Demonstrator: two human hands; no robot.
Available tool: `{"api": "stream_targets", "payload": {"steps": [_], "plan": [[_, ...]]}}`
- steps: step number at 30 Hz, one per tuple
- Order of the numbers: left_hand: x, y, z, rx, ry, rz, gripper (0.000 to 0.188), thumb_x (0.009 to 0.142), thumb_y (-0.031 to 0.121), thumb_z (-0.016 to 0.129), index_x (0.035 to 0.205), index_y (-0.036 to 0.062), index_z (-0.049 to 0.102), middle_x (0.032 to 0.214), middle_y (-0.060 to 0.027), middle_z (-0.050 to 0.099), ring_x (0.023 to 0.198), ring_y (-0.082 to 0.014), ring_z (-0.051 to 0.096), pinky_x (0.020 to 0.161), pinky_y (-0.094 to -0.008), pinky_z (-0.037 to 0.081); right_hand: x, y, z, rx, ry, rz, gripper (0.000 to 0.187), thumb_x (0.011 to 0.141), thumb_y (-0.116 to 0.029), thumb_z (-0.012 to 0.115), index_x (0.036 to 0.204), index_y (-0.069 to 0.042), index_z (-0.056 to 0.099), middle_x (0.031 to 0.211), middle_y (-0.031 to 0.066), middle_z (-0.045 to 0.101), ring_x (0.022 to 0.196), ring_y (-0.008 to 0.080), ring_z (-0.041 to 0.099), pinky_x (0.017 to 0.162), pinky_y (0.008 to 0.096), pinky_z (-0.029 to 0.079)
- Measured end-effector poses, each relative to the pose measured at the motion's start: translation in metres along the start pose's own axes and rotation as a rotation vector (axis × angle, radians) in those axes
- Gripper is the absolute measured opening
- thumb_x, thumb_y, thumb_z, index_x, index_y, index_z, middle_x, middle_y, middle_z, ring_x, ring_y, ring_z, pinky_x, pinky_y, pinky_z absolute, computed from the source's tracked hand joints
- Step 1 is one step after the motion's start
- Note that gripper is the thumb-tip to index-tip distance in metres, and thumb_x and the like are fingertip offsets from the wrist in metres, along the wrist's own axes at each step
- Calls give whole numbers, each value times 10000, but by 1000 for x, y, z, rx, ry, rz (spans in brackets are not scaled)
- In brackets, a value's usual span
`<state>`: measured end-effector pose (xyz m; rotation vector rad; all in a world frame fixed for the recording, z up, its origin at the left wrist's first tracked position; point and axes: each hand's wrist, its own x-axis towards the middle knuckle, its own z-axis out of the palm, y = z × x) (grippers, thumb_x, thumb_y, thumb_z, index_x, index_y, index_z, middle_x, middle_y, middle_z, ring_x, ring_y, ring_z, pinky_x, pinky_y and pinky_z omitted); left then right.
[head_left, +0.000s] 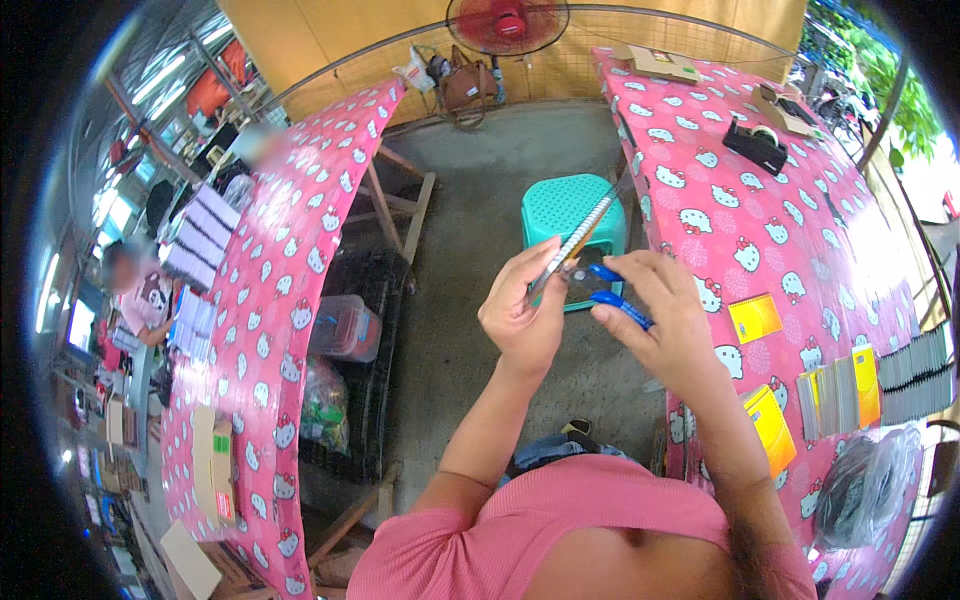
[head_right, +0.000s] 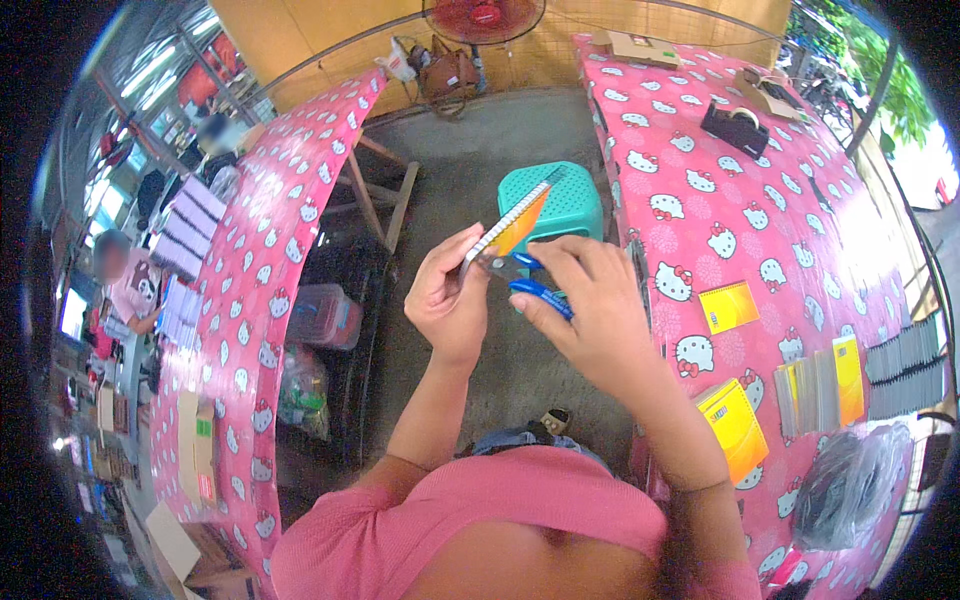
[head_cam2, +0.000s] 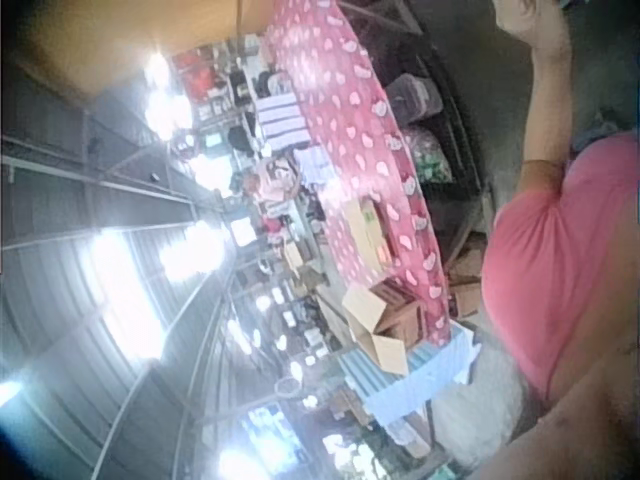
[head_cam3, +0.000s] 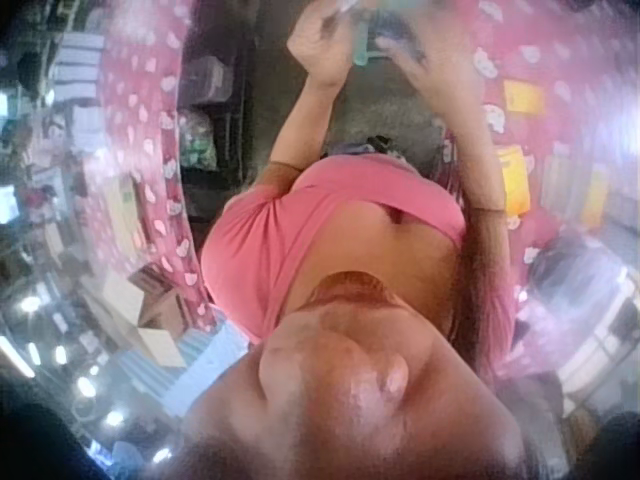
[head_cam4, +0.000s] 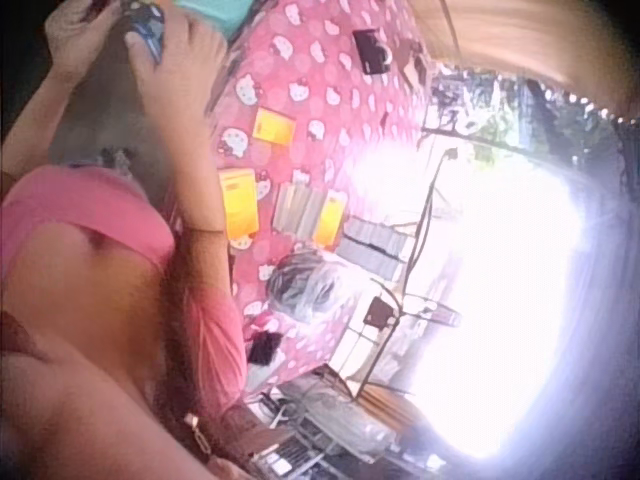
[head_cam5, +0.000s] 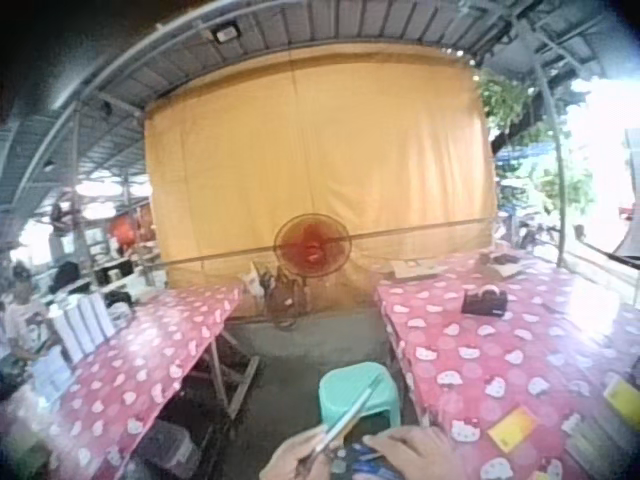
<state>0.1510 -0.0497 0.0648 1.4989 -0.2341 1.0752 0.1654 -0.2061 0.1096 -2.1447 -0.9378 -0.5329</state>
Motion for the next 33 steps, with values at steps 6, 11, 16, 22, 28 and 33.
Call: {"api": "stream_targets", "payload": {"steps": [6,11,16,22,28,33], "plan": [[8,-4,-13,39,39,119,211,740,-137,582,940,-72,607,1010,-186,611,884,-222,625,766,-304,525,8,-15,11,50,-23,-25,419,745,-267,668,1091,-59,556,1016,114,535,953,291,499,839,401,375],[5,-6,-27,355,-12,310,212,668,-98,633,858,-5,626,905,-168,649,816,-262,640,728,-327,507,1,-23,9,-46,46,23,383,723,-215,680,1044,-34,579,990,130,557,928,294,527,813,404,411],[-45,-19,-35,234,-140,253,224,679,-76,660,894,-21,627,913,-165,643,835,-269,636,731,-337,511,-53,34,32,744,-383,638,241,824,-201,592,899,27,609,716,130,623,608,218,591,572,318,481],[-106,-43,-36,306,-521,91,176,749,24,648,919,-12,625,931,-124,641,812,-271,620,699,-341,507,-141,47,60,1344,-505,1137,430,923,-369,417,1003,41,520,748,169,616,601,284,619,494,405,514],[-216,-53,-65,363,-388,-211,176,735,86,678,897,32,632,960,-118,630,884,-264,606,784,-340,486,-219,47,109,1341,-300,1389,441,896,-413,470,993,13,527,788,118,598,653,243,601,576,382,515],[-264,-29,-85,125,-731,-248,200,749,106,636,936,36,621,1025,-108,598,933,-264,580,830,-353,463,-239,37,156,1317,-34,1582,222,842,-187,602,881,29,568,781,110,602,631,219,604,526,342,501]]}}
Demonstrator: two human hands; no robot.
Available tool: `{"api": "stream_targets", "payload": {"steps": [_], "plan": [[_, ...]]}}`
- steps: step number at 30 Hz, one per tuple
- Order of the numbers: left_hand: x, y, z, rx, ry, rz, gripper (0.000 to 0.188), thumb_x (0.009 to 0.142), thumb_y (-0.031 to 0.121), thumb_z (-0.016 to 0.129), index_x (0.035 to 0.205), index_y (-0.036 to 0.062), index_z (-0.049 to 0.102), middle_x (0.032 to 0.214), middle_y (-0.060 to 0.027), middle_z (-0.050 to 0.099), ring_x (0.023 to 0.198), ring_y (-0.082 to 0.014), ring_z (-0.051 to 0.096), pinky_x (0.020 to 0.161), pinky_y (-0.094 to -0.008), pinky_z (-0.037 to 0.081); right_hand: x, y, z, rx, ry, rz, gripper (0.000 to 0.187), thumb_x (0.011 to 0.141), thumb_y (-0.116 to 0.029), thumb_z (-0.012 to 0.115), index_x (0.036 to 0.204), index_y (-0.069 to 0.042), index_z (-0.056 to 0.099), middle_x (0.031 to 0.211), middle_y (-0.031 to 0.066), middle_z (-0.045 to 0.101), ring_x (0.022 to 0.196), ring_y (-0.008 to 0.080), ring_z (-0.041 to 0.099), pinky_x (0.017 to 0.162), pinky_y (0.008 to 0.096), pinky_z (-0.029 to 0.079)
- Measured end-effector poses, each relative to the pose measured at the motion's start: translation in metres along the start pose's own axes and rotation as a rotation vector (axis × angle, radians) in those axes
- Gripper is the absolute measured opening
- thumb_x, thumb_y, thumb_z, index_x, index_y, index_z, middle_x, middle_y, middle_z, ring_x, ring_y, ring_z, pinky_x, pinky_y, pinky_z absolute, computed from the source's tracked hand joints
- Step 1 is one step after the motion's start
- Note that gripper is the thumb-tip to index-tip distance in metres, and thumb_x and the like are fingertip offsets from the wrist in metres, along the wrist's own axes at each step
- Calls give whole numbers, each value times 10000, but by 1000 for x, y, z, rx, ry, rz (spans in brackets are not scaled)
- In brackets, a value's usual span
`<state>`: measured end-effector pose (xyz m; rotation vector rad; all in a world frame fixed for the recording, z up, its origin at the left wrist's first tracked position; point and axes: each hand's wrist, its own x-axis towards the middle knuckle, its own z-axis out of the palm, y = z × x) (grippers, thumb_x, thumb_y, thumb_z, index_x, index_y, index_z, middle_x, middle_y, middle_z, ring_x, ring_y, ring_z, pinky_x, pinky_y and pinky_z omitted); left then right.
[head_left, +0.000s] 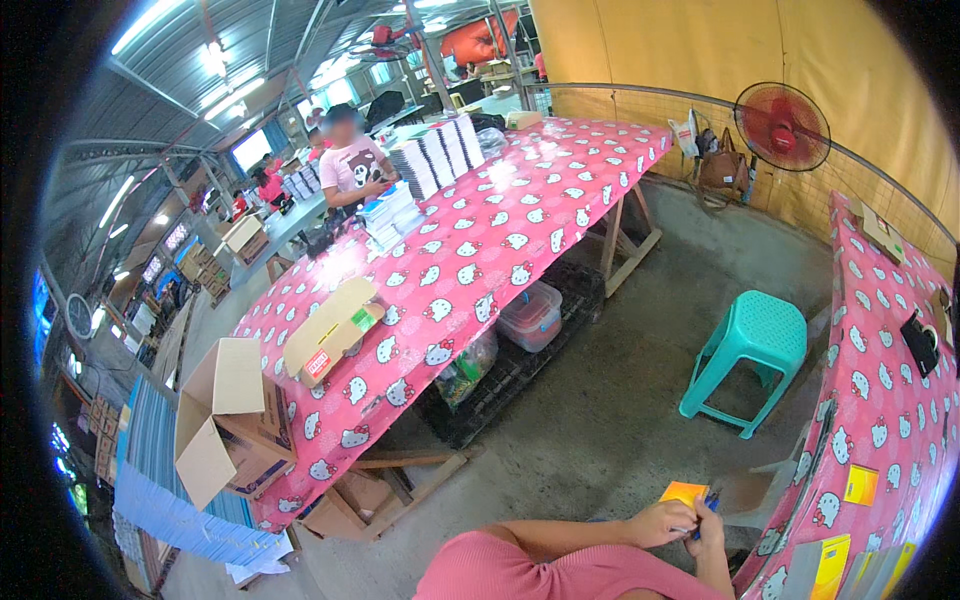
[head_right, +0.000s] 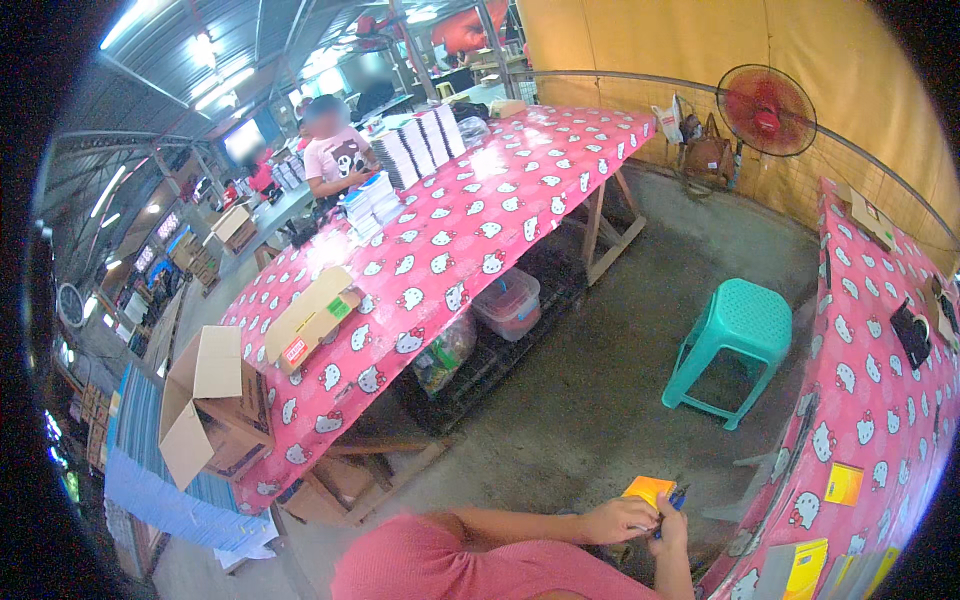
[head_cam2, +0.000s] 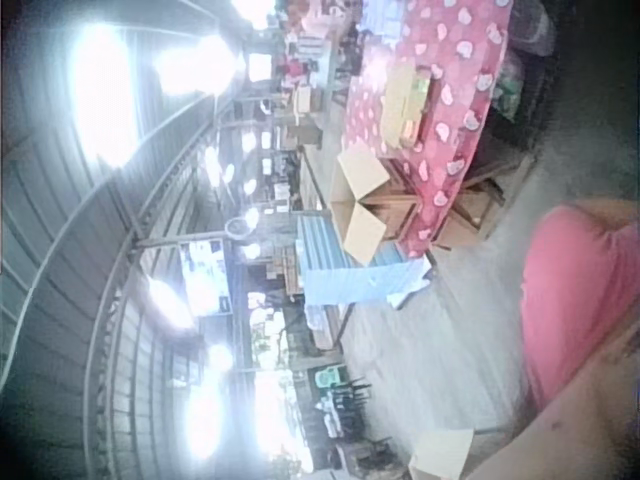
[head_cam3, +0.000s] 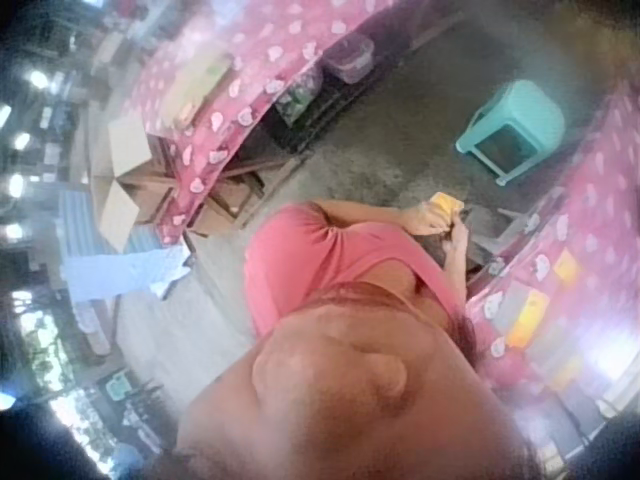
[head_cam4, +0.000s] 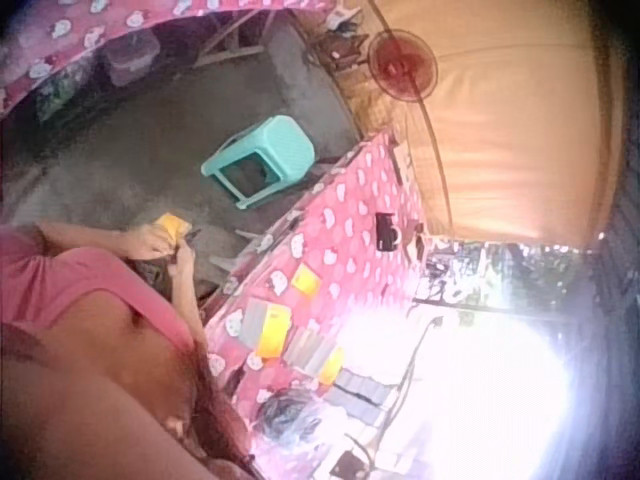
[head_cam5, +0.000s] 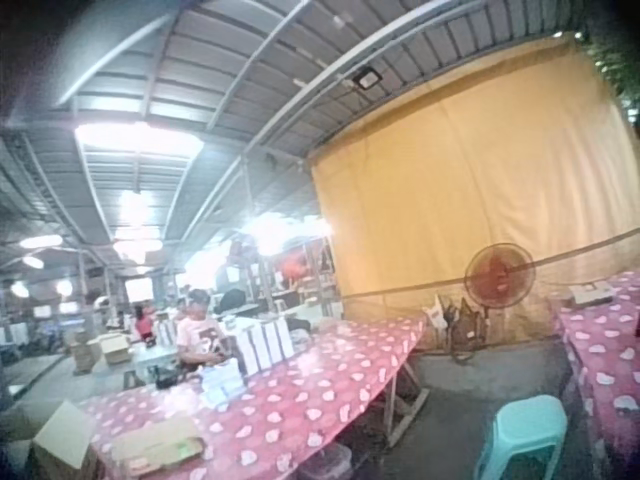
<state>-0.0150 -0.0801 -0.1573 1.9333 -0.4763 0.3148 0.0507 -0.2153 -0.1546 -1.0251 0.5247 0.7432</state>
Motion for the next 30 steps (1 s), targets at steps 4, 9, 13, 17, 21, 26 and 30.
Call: {"api": "stream_targets", "payload": {"steps": [4,9,13,17,21,26,30], "plan": [[-29,5,-39,69,-397,-184,386,770,208,618,1123,62,564,1108,-138,569,1025,-288,545,893,-384,426,32,43,3,-197,-10,30,133,797,-31,575,908,43,569,823,131,609,680,258,613,579,403,505],[-79,1,-97,37,-96,-388,494,813,250,575,1262,85,454,1219,-166,504,1138,-320,464,962,-408,357,32,76,50,-289,-187,66,222,767,5,603,983,38,566,895,147,627,793,269,627,698,390,506],[-147,-16,-127,308,319,-426,463,864,201,504,1303,101,398,1249,-158,474,1136,-340,453,952,-402,366,-15,109,130,-728,-300,151,288,758,1,620,1034,31,544,919,141,629,808,261,633,714,378,515],[-168,21,-164,285,182,-613,434,908,229,436,1335,180,372,1203,-175,498,1142,-324,445,988,-446,302,-53,133,173,-746,-402,196,299,736,21,631,1027,19,562,905,111,635,817,235,631,728,347,505],[-177,49,-187,477,165,-681,398,918,236,423,1315,245,392,1176,-127,520,1109,-281,481,986,-537,232,-58,150,184,-755,-507,224,346,726,57,618,1062,28,539,950,128,624,858,242,624,758,351,494],[-176,51,-203,375,156,-687,328,910,226,455,1237,199,471,1124,-97,555,1072,-246,523,963,-490,307,-78,151,197,-706,-566,247,377,728,62,609,1092,32,513,997,137,609,880,239,619,784,348,487],[-168,37,-215,8,287,-583,307,860,189,562,1159,123,531,939,-95,612,869,-214,607,746,-299,481,-83,146,198,-598,-574,264,324,792,-33,609,1092,26,503,987,128,608,861,225,621,757,344,503]]}}
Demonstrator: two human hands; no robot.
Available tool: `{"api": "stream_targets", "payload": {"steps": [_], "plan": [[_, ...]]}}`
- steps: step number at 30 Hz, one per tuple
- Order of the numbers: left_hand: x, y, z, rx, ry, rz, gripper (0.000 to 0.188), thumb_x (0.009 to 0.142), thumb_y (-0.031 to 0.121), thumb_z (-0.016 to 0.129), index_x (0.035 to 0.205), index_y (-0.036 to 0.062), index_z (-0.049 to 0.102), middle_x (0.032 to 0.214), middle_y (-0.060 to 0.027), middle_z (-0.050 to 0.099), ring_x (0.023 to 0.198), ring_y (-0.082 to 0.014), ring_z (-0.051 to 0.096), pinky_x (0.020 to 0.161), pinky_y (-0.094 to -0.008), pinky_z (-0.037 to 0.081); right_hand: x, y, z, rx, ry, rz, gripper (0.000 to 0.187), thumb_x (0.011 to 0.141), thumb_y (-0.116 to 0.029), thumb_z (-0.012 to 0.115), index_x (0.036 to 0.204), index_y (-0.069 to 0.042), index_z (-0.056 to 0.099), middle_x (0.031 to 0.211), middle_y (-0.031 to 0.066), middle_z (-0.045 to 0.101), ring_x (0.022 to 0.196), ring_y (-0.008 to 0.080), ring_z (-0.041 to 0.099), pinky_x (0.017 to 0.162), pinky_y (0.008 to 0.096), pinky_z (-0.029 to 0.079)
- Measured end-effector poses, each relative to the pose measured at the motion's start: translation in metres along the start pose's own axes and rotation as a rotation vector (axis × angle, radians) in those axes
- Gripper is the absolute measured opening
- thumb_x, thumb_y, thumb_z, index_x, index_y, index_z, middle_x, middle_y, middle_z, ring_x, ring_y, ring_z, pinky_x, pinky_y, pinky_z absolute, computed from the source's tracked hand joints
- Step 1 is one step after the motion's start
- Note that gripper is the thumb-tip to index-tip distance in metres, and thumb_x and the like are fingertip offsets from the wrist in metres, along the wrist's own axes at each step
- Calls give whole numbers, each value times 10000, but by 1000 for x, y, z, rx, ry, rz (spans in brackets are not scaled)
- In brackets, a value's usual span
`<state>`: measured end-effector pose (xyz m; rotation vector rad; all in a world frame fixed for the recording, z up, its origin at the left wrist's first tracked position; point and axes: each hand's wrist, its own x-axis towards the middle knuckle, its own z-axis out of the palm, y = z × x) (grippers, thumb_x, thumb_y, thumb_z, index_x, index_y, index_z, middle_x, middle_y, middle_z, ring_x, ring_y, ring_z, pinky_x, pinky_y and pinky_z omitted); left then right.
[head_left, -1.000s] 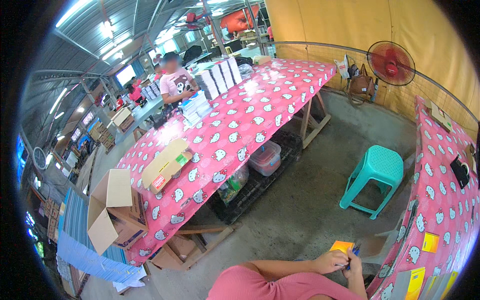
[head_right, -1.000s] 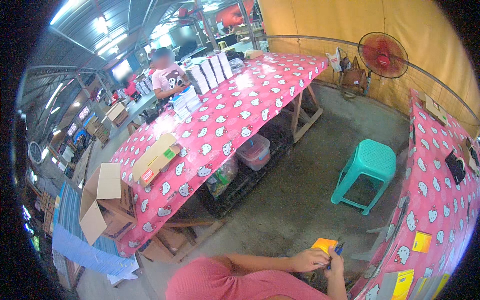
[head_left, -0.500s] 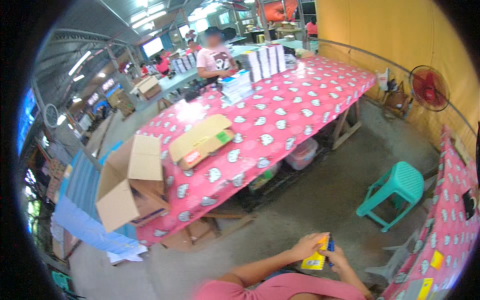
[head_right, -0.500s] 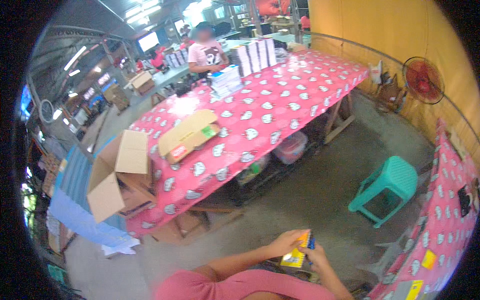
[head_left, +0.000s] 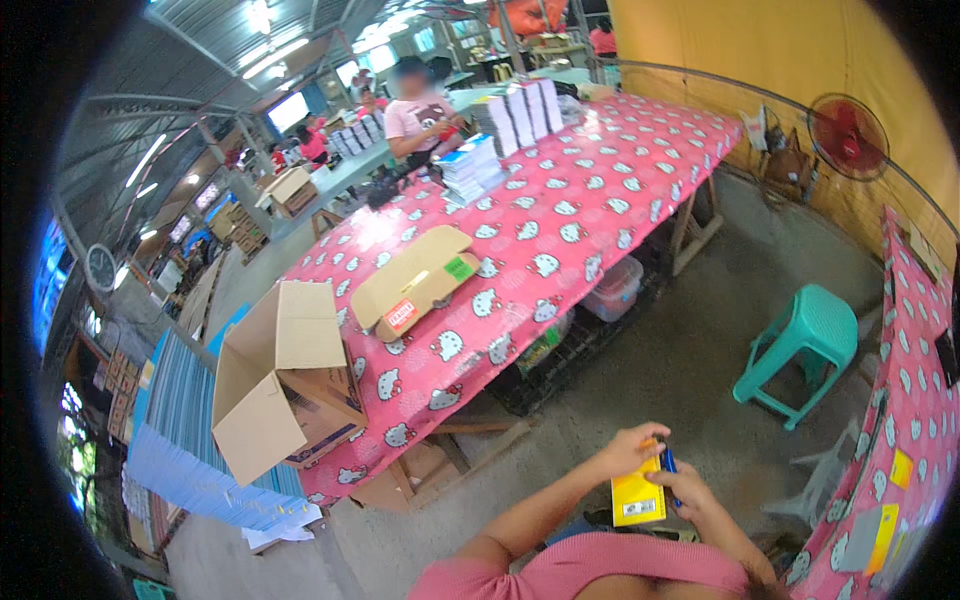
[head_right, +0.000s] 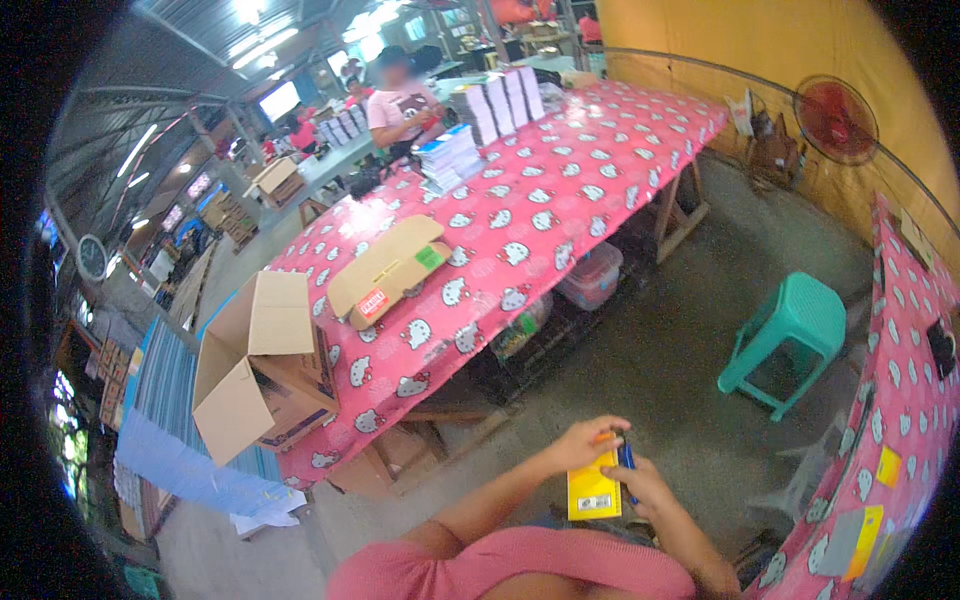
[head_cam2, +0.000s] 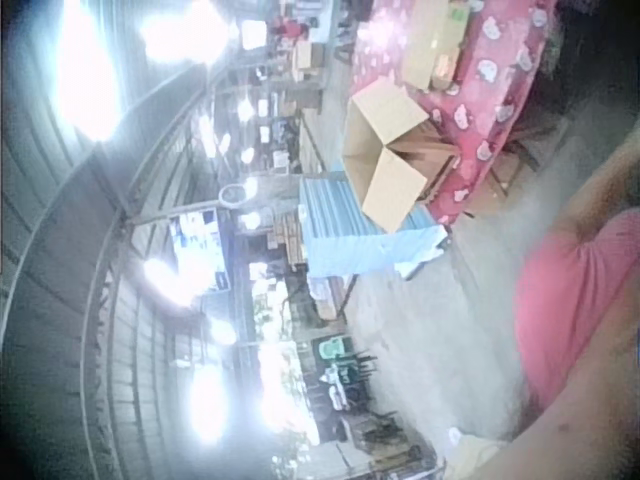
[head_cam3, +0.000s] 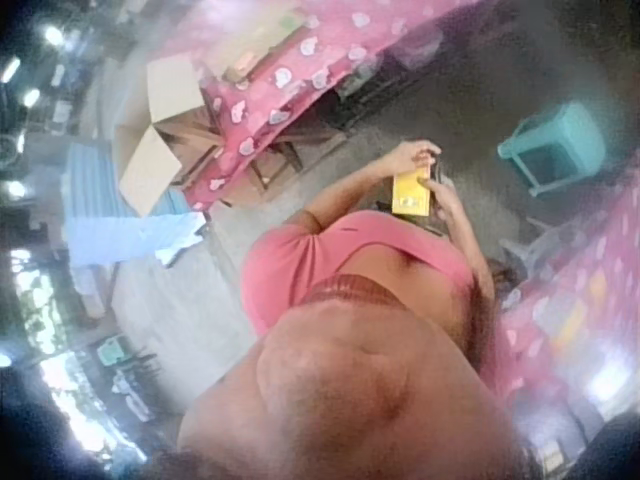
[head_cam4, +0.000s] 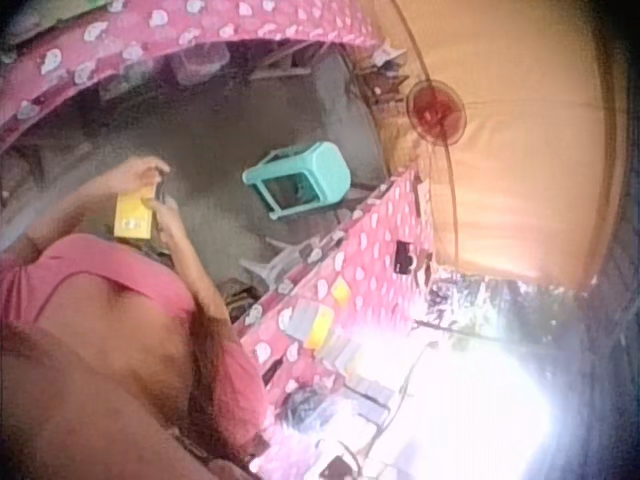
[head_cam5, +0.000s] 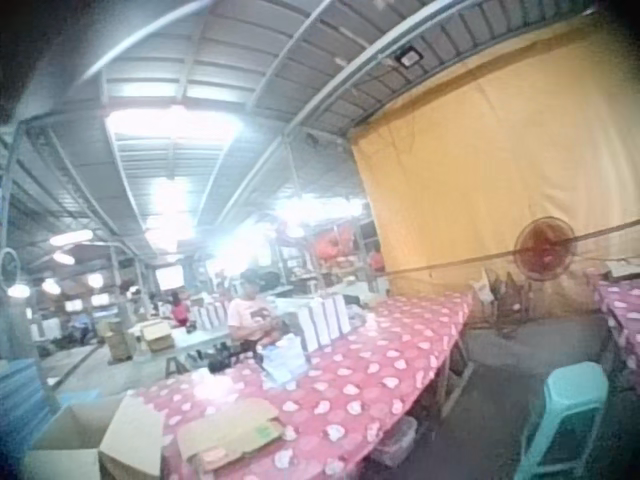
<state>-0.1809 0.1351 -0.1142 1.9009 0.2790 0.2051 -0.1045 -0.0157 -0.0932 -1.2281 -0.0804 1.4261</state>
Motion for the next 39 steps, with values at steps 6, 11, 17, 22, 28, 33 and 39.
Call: {"api": "stream_targets", "payload": {"steps": [6,11,17,22,28,33,39], "plan": [[18,27,15,-254,-288,-214,300,894,187,535,1185,116,542,833,9,596,773,-77,530,710,-249,449,-25,9,-39,307,31,-75,247,879,-201,560,1026,-9,513,952,120,617,795,224,633,719,369,518],[40,22,37,-267,-324,-265,205,895,182,540,1036,71,639,875,1,617,771,-53,522,708,-233,439,-46,7,-75,417,162,-99,389,915,-419,425,976,-47,519,797,150,609,683,284,623,642,384,508],[80,32,62,-315,-413,-312,232,893,169,541,1087,53,597,845,4,605,757,-61,535,694,-230,444,-60,6,-120,479,240,-157,429,904,-452,425,985,-43,526,823,131,586,713,287,603,668,427,499],[104,38,86,-374,-437,-286,265,891,158,542,1131,45,559,825,-9,601,743,-67,546,674,-221,449,-67,0,-148,375,297,-243,411,907,-432,434,1058,-60,524,887,104,578,745,245,598,660,377,496],[114,49,88,-451,-363,-374,277,878,159,557,1126,36,561,854,-42,616,766,-77,548,691,-240,455,-69,-8,-163,222,272,-269,405,908,-417,444,1107,-69,497,855,71,578,721,206,593,630,338,499],[120,38,88,-301,-370,-264,281,879,180,560,1125,43,570,862,-34,604,765,-83,542,679,-246,455,-66,-22,-173,284,322,-251,388,907,-416,435,1068,-68,495,797,64,565,659,198,587,571,345,498],[120,47,80,-478,-332,-315,285,881,199,566,1131,62,569,855,-11,584,771,-82,534,684,-243,451,-63,-30,-169,176,361,-296,404,907,-439,420,1053,-72,503,834,77,558,663,217,573,601,393,500]]}}
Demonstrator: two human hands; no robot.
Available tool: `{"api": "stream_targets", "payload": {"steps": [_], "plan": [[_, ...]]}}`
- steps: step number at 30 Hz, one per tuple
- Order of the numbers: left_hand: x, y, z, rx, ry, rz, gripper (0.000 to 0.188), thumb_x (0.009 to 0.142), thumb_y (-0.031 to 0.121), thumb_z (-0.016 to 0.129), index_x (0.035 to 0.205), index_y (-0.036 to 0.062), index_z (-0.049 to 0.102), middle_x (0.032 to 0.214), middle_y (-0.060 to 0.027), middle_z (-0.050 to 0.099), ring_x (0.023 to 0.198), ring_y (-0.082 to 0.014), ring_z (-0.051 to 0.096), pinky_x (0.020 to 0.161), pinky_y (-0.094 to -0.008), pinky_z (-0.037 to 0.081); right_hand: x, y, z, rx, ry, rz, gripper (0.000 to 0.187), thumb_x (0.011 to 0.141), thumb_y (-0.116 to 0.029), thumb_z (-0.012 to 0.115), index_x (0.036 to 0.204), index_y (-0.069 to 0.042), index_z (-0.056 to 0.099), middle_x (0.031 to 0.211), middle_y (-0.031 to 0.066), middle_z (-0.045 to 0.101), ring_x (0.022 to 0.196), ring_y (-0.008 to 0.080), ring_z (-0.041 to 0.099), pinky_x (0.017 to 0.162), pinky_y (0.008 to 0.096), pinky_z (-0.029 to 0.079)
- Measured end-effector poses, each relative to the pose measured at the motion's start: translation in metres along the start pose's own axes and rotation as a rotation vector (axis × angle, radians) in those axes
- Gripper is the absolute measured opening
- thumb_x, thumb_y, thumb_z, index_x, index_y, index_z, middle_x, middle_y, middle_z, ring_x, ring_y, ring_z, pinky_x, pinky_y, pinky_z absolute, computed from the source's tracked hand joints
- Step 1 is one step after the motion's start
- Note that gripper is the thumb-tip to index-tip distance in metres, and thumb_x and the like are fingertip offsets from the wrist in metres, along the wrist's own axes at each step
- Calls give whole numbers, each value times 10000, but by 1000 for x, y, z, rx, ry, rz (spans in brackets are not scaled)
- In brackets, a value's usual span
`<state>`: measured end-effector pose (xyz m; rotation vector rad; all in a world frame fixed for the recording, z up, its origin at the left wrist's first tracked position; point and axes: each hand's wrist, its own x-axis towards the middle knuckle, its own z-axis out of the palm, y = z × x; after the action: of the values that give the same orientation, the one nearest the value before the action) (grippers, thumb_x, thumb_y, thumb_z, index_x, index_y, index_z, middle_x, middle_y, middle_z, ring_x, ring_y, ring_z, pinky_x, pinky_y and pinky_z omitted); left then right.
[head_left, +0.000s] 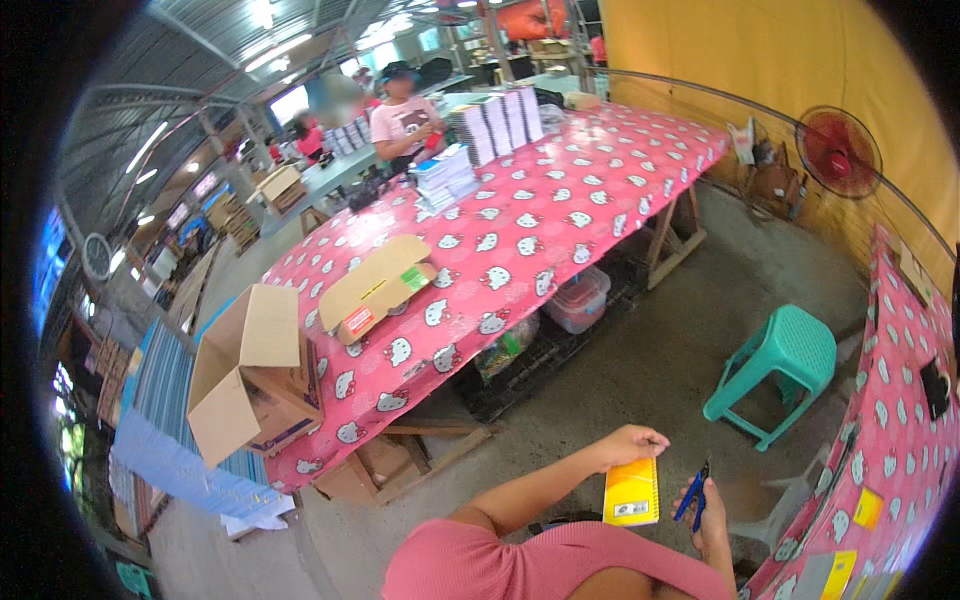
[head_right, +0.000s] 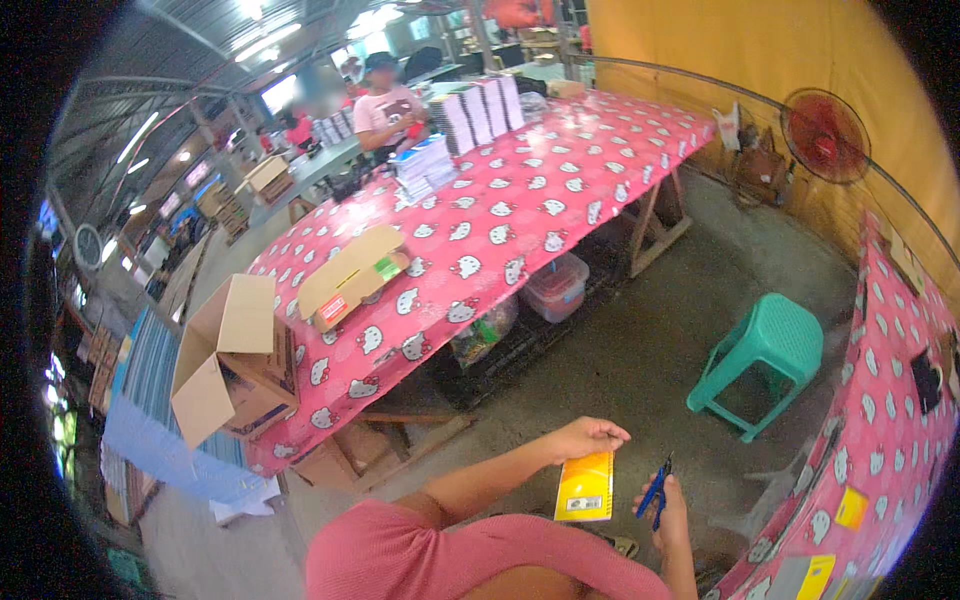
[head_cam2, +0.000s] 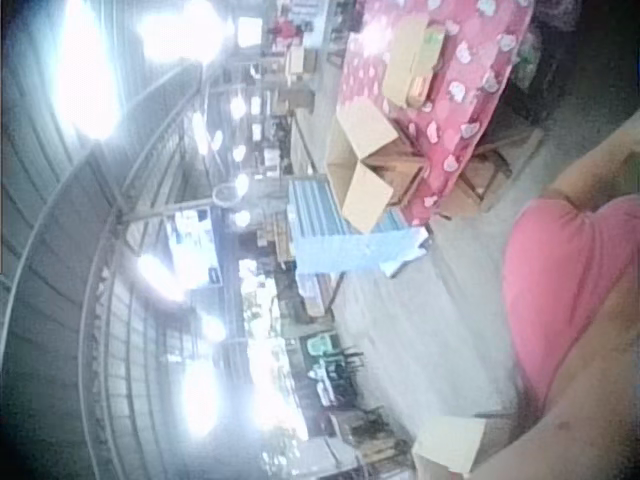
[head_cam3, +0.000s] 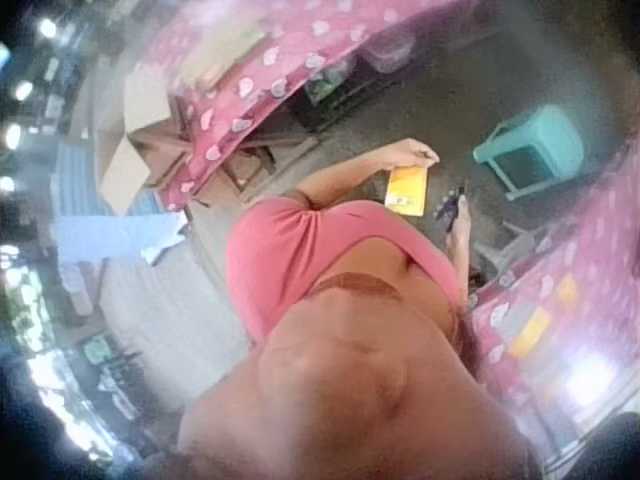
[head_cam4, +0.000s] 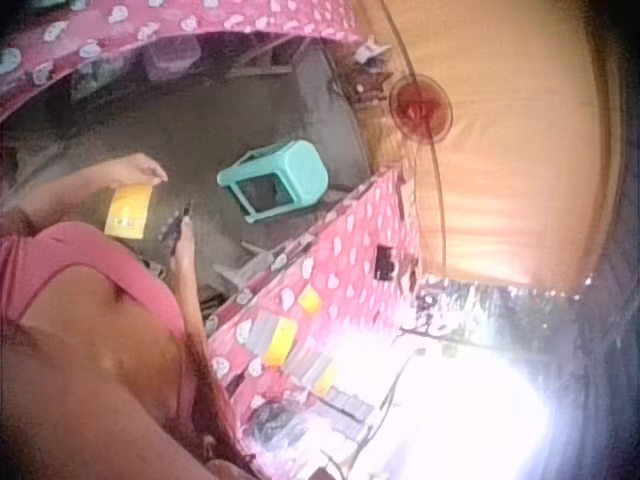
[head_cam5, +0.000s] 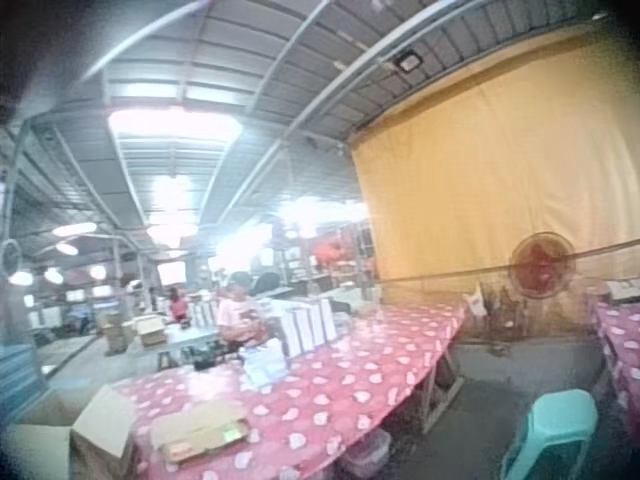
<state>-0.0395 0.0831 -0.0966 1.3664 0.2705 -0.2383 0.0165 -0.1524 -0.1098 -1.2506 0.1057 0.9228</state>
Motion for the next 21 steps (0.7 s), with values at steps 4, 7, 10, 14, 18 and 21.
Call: {"api": "stream_targets", "payload": {"steps": [4,7,10,14,18,21], "plan": [[-22,1,-3,-39,13,-41,293,882,200,568,1143,68,562,856,-4,576,791,-83,532,695,-244,450,-4,-4,20,34,-81,20,369,893,-411,454,1011,-66,514,841,66,559,662,187,572,572,339,484],[-37,-2,-5,-86,37,-38,323,883,189,566,1181,67,535,857,-1,578,788,-75,535,696,-237,450,-9,-8,32,-104,-109,32,362,908,-383,424,1041,-58,511,835,81,561,665,201,576,583,340,503],[-42,-5,-8,-152,-17,-35,359,882,177,565,1218,67,504,844,5,582,767,-68,543,680,-229,455,-11,-11,44,-249,-52,2,320,910,-341,444,1006,-50,532,821,70,568,652,176,564,575,315,487],[-60,10,-17,-142,-51,-18,389,877,166,570,1242,69,478,807,6,589,710,-66,557,636,-223,466,-2,-11,46,-693,-105,-343,260,906,-247,494,968,-2,558,785,39,578,675,114,552,597,261,442],[-73,11,-27,-192,-48,-1,392,870,155,576,1240,67,478,786,-7,590,711,-77,564,636,-231,474,-15,-38,74,-949,-119,-538,301,860,-264,554,1033,-18,563,830,117,596,740,233,584,685,337,461],[-87,18,-29,-229,-51,7,397,870,153,576,1243,63,473,789,-12,591,709,-85,569,651,-236,477,-29,-52,98,-1083,-166,-830,366,822,-269,601,1083,-18,549,910,156,577,830,288,574,759,362,453]]}}
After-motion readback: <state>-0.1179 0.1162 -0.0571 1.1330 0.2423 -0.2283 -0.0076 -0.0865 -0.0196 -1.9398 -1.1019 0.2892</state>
